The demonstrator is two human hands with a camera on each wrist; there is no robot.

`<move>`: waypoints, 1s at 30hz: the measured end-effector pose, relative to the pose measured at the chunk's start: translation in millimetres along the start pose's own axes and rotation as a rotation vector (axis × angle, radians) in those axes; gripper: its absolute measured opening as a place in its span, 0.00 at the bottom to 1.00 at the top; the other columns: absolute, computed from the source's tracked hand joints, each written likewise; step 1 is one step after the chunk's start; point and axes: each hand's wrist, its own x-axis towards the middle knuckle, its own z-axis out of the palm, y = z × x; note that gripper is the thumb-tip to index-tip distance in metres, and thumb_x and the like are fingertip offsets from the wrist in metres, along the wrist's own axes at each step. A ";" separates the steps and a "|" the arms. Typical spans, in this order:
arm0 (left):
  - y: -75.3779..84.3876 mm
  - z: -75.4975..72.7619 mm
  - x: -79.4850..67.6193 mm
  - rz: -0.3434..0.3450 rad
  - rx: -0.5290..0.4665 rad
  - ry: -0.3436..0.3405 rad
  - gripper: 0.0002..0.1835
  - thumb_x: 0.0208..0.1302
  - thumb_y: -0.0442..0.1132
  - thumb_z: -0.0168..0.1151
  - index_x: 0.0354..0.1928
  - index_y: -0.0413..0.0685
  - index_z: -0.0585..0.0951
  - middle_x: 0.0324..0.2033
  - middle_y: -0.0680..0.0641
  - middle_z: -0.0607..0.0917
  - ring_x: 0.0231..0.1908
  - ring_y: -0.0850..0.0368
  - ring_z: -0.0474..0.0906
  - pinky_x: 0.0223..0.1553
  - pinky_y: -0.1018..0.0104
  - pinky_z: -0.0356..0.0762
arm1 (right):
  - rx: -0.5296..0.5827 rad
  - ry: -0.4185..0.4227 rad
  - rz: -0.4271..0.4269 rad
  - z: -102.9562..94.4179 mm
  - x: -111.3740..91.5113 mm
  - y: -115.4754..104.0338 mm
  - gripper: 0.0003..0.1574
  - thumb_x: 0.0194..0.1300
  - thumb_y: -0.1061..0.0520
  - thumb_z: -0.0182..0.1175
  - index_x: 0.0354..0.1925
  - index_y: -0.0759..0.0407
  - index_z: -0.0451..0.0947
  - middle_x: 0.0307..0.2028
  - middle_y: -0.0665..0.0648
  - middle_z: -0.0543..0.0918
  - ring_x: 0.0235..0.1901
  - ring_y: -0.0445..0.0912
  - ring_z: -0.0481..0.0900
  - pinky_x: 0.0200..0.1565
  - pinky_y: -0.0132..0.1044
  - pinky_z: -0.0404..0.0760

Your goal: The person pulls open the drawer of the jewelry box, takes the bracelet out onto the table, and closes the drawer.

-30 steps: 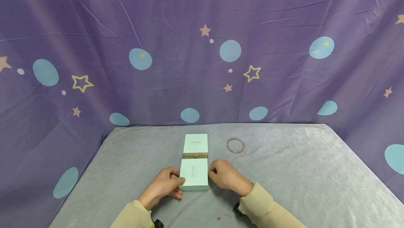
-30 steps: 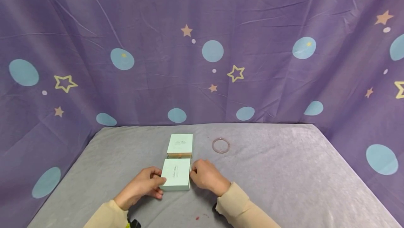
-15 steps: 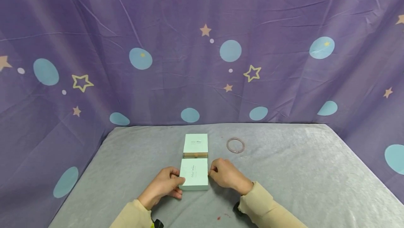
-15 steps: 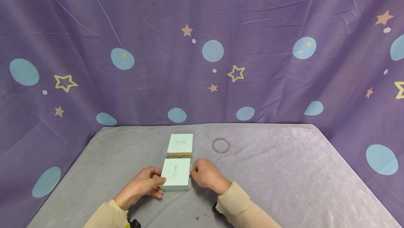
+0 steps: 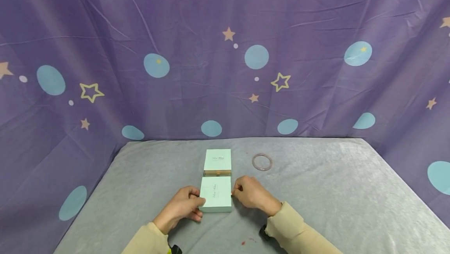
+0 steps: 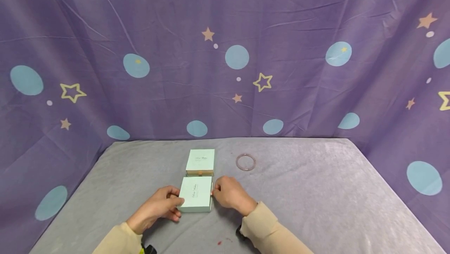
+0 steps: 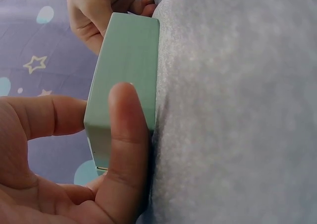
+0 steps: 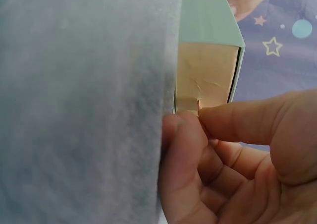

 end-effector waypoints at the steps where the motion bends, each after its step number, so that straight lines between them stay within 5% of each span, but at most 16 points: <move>1: -0.1 -0.3 -0.1 -0.001 0.000 -0.001 0.21 0.59 0.30 0.60 0.50 0.25 0.66 0.29 0.40 0.78 0.17 0.55 0.78 0.20 0.62 0.83 | 0.007 -0.003 0.001 0.1 0.3 0.3 0.19 0.62 0.62 0.61 0.16 0.55 0.72 0.14 0.47 0.71 0.12 0.38 0.67 0.14 0.29 0.65; 30: -1.9 -0.9 1.1 -0.007 -0.027 -0.013 0.22 0.58 0.30 0.61 0.50 0.25 0.65 0.30 0.40 0.76 0.18 0.55 0.78 0.21 0.63 0.84 | 0.022 -0.037 0.031 -2.4 1.1 4.5 0.15 0.65 0.62 0.57 0.20 0.60 0.77 0.10 0.46 0.72 0.09 0.40 0.70 0.12 0.32 0.70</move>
